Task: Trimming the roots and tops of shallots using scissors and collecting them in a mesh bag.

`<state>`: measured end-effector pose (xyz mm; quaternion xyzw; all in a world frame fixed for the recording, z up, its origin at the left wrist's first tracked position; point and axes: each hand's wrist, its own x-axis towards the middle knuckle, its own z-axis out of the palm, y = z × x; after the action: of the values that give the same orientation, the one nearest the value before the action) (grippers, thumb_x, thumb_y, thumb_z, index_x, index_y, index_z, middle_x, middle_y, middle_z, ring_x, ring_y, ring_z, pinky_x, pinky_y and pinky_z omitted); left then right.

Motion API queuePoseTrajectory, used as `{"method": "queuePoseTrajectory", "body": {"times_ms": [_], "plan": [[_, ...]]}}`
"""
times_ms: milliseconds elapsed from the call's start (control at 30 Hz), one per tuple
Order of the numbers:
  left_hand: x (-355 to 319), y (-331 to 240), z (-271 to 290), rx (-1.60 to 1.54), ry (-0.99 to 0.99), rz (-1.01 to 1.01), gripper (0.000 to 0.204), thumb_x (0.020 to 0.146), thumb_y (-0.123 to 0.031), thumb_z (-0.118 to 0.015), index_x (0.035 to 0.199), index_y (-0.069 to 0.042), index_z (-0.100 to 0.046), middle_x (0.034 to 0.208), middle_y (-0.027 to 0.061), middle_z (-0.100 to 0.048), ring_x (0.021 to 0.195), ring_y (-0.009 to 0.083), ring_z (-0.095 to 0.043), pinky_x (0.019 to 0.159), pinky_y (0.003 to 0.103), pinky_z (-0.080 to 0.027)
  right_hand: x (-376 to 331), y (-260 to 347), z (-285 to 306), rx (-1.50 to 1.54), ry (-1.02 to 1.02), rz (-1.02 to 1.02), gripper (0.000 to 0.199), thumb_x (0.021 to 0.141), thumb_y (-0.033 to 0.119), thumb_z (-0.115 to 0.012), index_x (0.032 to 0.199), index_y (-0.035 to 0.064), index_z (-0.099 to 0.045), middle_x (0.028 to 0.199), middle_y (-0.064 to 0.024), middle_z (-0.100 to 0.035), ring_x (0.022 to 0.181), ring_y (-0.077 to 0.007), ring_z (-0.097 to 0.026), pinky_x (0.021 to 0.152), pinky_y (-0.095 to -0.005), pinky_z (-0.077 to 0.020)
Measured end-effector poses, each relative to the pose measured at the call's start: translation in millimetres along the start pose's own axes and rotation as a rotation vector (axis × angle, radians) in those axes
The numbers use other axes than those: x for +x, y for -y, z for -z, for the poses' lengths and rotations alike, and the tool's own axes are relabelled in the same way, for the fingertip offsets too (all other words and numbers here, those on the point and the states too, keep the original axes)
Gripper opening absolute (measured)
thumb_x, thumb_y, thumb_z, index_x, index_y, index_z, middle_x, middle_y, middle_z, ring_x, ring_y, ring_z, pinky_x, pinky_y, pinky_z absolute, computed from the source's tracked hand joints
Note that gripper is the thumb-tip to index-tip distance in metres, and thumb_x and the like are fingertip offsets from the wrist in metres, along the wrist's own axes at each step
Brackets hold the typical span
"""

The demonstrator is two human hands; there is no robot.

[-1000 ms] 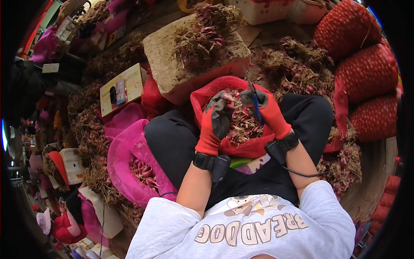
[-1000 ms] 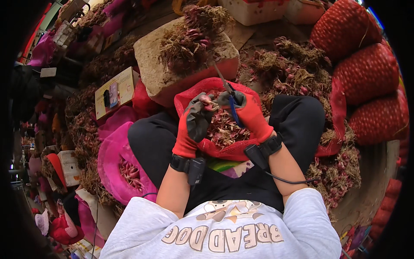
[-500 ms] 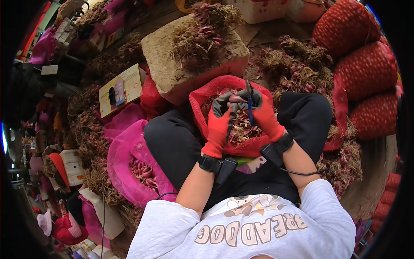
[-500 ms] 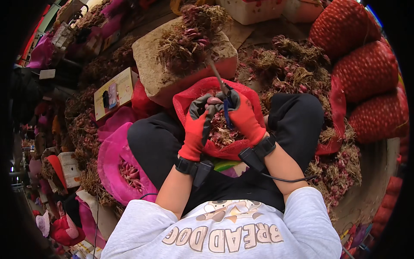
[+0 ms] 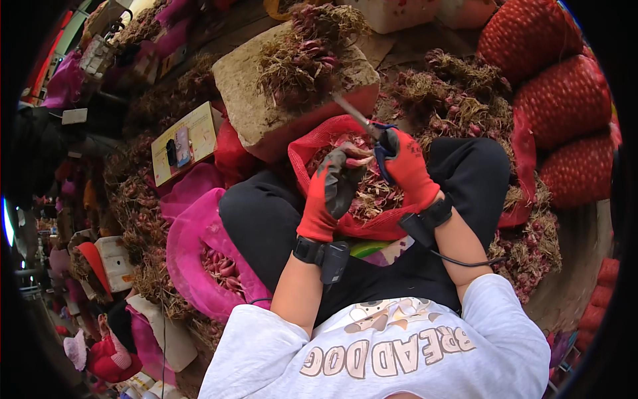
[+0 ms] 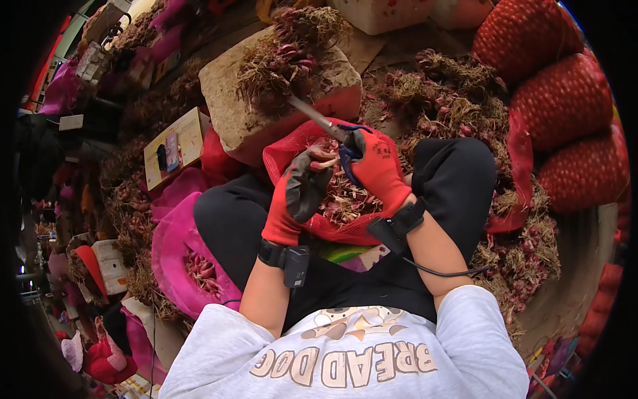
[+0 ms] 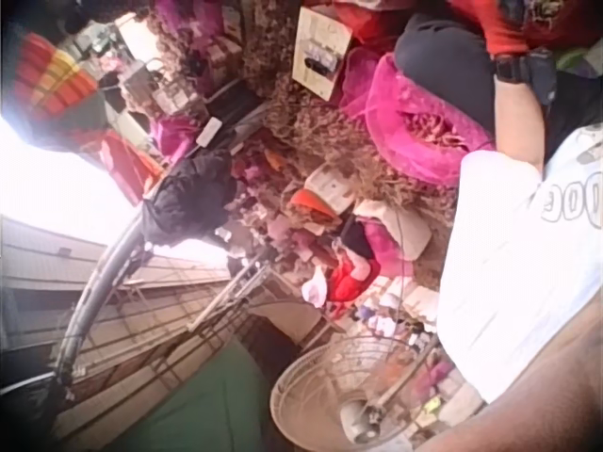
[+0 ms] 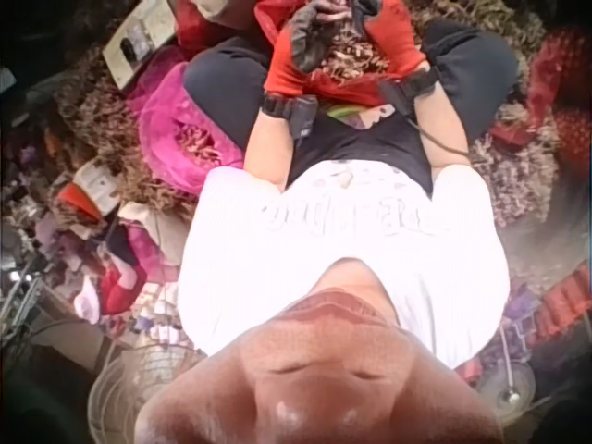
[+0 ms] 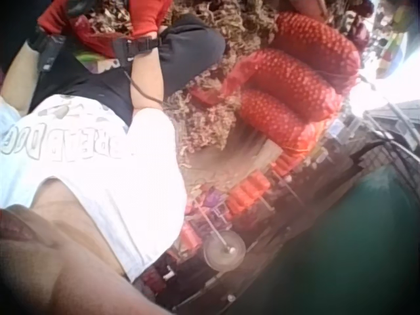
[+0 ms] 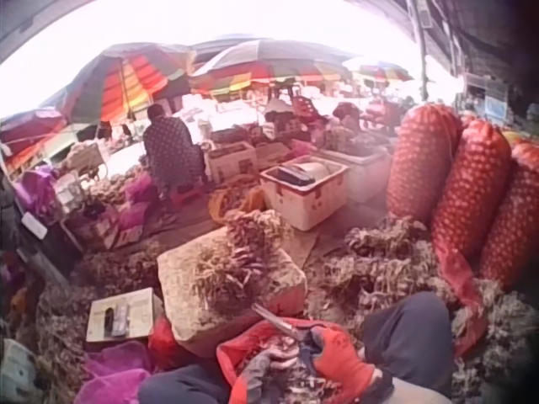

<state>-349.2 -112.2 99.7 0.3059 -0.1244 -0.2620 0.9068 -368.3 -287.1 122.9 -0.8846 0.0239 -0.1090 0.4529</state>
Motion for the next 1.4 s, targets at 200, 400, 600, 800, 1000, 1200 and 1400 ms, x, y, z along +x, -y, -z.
{"method": "queuePoseTrajectory", "body": {"times_ms": [200,400,600,800,1000,1200,1400], "plan": [[-2,0,0,-0.442,-0.041,0.050,0.029,0.097,-0.022,-0.046,0.118,0.000,-0.049,0.114,0.0097,-0.053,0.108,0.0190,-0.053,0.099,0.033,-0.042,2,-5,2,0.055,-0.090,-0.001,0.021,0.074,0.009,-0.067,0.093,0.0004,-0.060,0.083,-0.0151,-0.064,0.077,-0.0292,-0.063,0.071,-0.0355,-0.0486],[-9,-4,-3,-0.350,-0.066,0.051,0.033,0.097,-0.014,-0.045,0.126,0.002,-0.041,0.124,0.0100,-0.049,0.110,0.0158,-0.050,0.100,0.031,-0.040,-8,35,9,0.642,0.191,-0.049,0.027,0.081,0.004,-0.065,0.106,-0.0029,-0.059,0.092,-0.0109,-0.065,0.083,-0.0126,-0.062,0.077,-0.0287,-0.0484],[-9,-1,-13,0.191,-0.072,-0.022,0.035,0.099,-0.025,-0.042,0.125,-0.001,-0.046,0.112,0.0041,-0.055,0.089,0.0093,-0.052,0.076,0.024,-0.044,-10,15,-5,0.274,0.036,0.106,0.021,0.079,0.008,-0.065,0.099,0.0009,-0.061,0.085,-0.0149,-0.064,0.074,-0.0249,-0.062,0.068,-0.0315,-0.0482],[-9,-3,-20,0.060,-0.091,0.052,0.036,0.098,-0.030,-0.046,0.123,-0.005,-0.049,0.112,0.0047,-0.056,0.097,0.0115,-0.056,0.081,0.024,-0.048,-11,24,4,0.471,-0.042,-0.065,0.023,0.083,0.007,-0.064,0.105,-0.0017,-0.061,0.082,-0.0030,-0.064,0.075,-0.0098,-0.059,0.071,-0.0266,-0.0490],[-8,-12,-25,0.524,-0.018,0.094,0.035,0.098,-0.032,-0.044,0.122,-0.006,-0.049,0.107,0.0045,-0.058,0.093,0.0128,-0.057,0.076,0.024,-0.048,-13,19,5,0.689,0.093,-0.146,0.017,0.083,0.007,-0.065,0.098,0.0008,-0.061,0.080,0.0002,-0.061,0.073,-0.0066,-0.057,0.066,-0.0220,-0.0479],[-7,-15,-30,0.140,-0.202,0.296,0.034,0.097,-0.028,-0.048,0.121,-0.005,-0.049,0.099,0.0052,-0.058,0.081,0.0111,-0.055,0.070,0.023,-0.047,-5,15,11,0.658,-0.091,-0.209,0.017,0.084,0.004,-0.062,0.100,-0.0010,-0.059,0.084,-0.0011,-0.063,0.078,-0.0067,-0.058,0.069,-0.0238,-0.0483],[-5,-22,-13,-0.361,-0.235,0.209,0.033,0.095,-0.030,-0.051,0.119,-0.007,-0.052,0.099,0.0107,-0.064,0.081,0.0167,-0.061,0.070,0.027,-0.051,-7,28,23,-0.040,-0.015,0.068,0.027,0.079,0.018,-0.068,0.098,0.0014,-0.058,0.086,-0.0137,-0.064,0.081,-0.0302,-0.063,0.071,-0.0357,-0.0478]]}}
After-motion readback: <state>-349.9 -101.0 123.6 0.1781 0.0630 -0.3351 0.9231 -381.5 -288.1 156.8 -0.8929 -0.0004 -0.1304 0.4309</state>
